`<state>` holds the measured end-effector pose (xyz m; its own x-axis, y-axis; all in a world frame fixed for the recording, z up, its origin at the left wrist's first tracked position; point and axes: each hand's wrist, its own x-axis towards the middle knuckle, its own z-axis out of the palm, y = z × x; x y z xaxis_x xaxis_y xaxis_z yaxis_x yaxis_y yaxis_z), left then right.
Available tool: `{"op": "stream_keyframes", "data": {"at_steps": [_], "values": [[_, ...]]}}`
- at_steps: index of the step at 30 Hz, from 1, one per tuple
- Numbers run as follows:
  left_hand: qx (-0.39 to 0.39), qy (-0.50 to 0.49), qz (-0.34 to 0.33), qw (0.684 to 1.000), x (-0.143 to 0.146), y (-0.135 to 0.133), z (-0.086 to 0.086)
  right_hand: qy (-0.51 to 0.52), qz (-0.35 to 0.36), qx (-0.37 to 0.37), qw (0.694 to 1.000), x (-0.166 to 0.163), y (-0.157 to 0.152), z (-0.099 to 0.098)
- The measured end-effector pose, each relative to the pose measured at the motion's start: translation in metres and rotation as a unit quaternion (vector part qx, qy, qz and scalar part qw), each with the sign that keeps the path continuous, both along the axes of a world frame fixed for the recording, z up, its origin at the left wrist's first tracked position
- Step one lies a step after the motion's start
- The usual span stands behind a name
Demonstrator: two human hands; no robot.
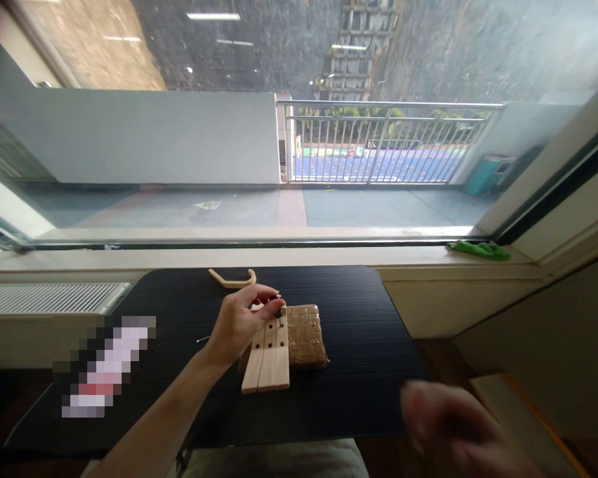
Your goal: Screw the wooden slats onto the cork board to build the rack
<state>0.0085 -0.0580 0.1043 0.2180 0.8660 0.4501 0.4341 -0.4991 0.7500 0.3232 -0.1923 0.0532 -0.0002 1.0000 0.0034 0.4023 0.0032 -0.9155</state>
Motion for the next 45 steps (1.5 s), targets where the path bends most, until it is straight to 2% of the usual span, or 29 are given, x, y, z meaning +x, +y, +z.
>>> {"op": "stream_keyframes", "data": {"at_steps": [3,4,9,12,15,18,25,32,36,40,45], "values": [[-0.001,-0.012,-0.012,1.000,0.002,0.002,-0.003,0.055,-0.001,0.029,0.998,-0.019,0.034,-0.015],[0.001,-0.017,-0.012,1.000,0.002,0.002,-0.004,0.062,-0.023,0.041,0.997,-0.030,0.048,-0.021],[-0.011,-0.038,-0.019,0.999,0.000,0.005,-0.006,0.003,-0.055,0.101,0.993,-0.092,0.108,-0.053],[-0.019,-0.045,-0.025,0.998,-0.005,0.006,-0.006,-0.016,-0.041,0.106,0.993,-0.120,0.115,-0.065],[-0.031,-0.055,-0.023,0.998,-0.011,0.007,-0.007,-0.024,-0.044,0.105,0.993,-0.135,0.109,-0.070],[-0.055,-0.073,-0.027,0.995,-0.016,0.007,-0.009,-0.022,-0.031,0.100,0.994,-0.135,0.100,-0.069],[-0.080,-0.113,-0.024,0.990,-0.016,-0.001,-0.011,-0.003,0.052,0.087,0.995,-0.115,0.093,-0.067],[-0.074,-0.095,-0.033,0.992,-0.015,0.001,-0.006,-0.020,0.067,0.098,0.993,-0.114,0.093,-0.071],[-0.059,-0.088,-0.034,0.994,-0.018,0.003,-0.008,-0.085,0.080,0.095,0.989,-0.121,0.101,-0.057],[-0.057,-0.088,-0.035,0.994,-0.021,0.004,-0.009,-0.111,0.090,0.095,0.985,-0.130,0.122,-0.039],[-0.032,-0.074,-0.040,0.996,-0.023,0.007,-0.008,-0.122,0.145,0.106,0.976,-0.141,0.148,-0.025]]}}
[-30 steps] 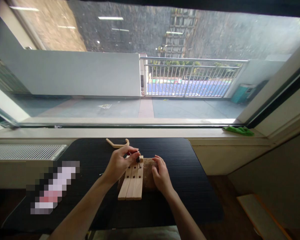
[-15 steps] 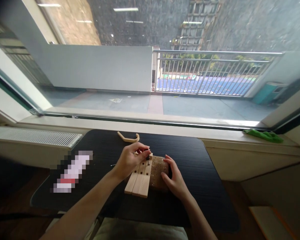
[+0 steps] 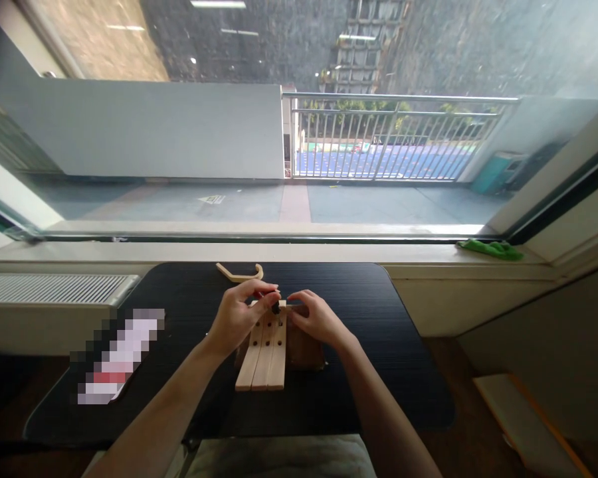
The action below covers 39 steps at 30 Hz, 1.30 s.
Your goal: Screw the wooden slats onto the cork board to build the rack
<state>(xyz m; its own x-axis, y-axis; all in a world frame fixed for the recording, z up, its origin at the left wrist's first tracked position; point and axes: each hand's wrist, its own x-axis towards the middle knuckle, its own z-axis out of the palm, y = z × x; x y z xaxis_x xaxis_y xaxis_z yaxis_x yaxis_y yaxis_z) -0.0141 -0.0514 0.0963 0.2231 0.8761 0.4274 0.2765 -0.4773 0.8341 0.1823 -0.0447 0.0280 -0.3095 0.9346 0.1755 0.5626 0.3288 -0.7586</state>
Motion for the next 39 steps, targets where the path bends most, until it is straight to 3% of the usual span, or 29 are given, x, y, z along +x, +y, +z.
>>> {"op": "stream_keyframes", "data": {"at_steps": [6,17,31,39], "values": [[0.011,0.004,0.015,1.000,0.001,0.003,-0.005,-0.013,0.038,0.008,0.999,-0.003,0.007,0.001],[-0.039,-0.098,0.015,0.994,0.007,0.003,-0.020,0.017,-0.020,0.025,0.999,-0.006,0.003,-0.013],[-0.099,-0.120,-0.018,0.988,0.012,0.003,-0.020,0.040,-0.028,0.043,0.998,-0.005,0.003,-0.022],[-0.129,-0.105,-0.050,0.985,0.013,0.001,-0.012,0.051,-0.020,0.041,0.998,-0.004,0.004,-0.023]]}}
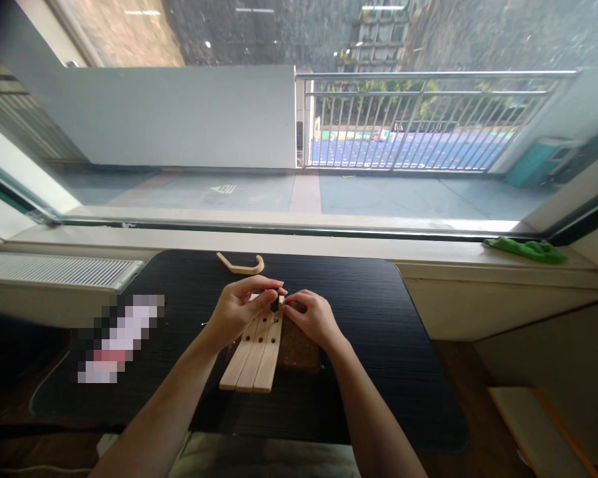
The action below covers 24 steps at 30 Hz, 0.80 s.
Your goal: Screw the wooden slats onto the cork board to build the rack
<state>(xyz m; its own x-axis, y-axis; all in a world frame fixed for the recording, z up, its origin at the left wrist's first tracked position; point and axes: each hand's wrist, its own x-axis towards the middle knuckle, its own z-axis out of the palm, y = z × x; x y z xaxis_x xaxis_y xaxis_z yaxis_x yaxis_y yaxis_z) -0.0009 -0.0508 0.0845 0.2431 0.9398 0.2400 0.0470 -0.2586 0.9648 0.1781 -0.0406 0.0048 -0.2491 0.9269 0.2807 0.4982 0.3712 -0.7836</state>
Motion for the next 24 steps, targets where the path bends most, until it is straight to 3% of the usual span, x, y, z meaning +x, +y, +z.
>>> {"op": "stream_keyframes", "data": {"at_steps": [5,14,24], "values": [[0.001,0.002,0.000,1.000,-0.0050,-0.0003,0.0019,-0.002,0.005,-0.003,1.000,0.0010,0.0002,-0.0003],[-0.078,-0.090,-0.070,0.990,-0.0017,-0.0044,0.0022,-0.007,0.003,-0.008,1.000,0.0016,-0.0005,0.0003],[-0.067,-0.030,-0.060,0.995,0.0030,-0.0022,0.0068,-0.015,0.010,-0.005,1.000,0.0027,0.0001,-0.0001]]}}
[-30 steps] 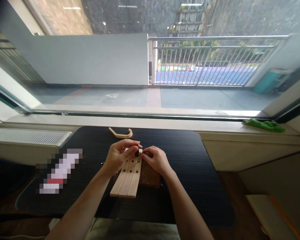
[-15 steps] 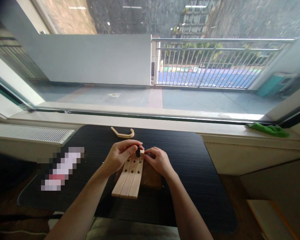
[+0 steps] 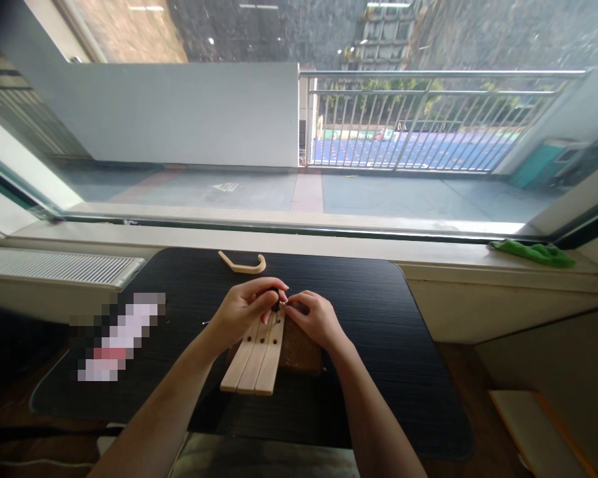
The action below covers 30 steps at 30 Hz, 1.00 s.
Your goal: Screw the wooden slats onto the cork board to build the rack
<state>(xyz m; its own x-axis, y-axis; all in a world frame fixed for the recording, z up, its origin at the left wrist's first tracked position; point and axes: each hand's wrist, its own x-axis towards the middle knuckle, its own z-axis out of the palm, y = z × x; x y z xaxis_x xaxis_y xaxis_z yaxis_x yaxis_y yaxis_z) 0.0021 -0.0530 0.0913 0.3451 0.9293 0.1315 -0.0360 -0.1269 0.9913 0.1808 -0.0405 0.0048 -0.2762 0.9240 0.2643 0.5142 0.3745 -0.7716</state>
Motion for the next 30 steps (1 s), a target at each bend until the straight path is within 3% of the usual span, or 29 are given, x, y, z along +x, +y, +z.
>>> {"op": "stream_keyframes", "data": {"at_steps": [11,30], "values": [[-0.018,-0.017,0.010,1.000,-0.005,0.001,0.000,-0.044,-0.004,0.020,0.999,-0.001,-0.003,0.008],[0.003,0.039,0.031,0.999,-0.007,0.000,-0.002,-0.136,0.088,0.002,0.987,0.013,-0.010,0.018]]}}
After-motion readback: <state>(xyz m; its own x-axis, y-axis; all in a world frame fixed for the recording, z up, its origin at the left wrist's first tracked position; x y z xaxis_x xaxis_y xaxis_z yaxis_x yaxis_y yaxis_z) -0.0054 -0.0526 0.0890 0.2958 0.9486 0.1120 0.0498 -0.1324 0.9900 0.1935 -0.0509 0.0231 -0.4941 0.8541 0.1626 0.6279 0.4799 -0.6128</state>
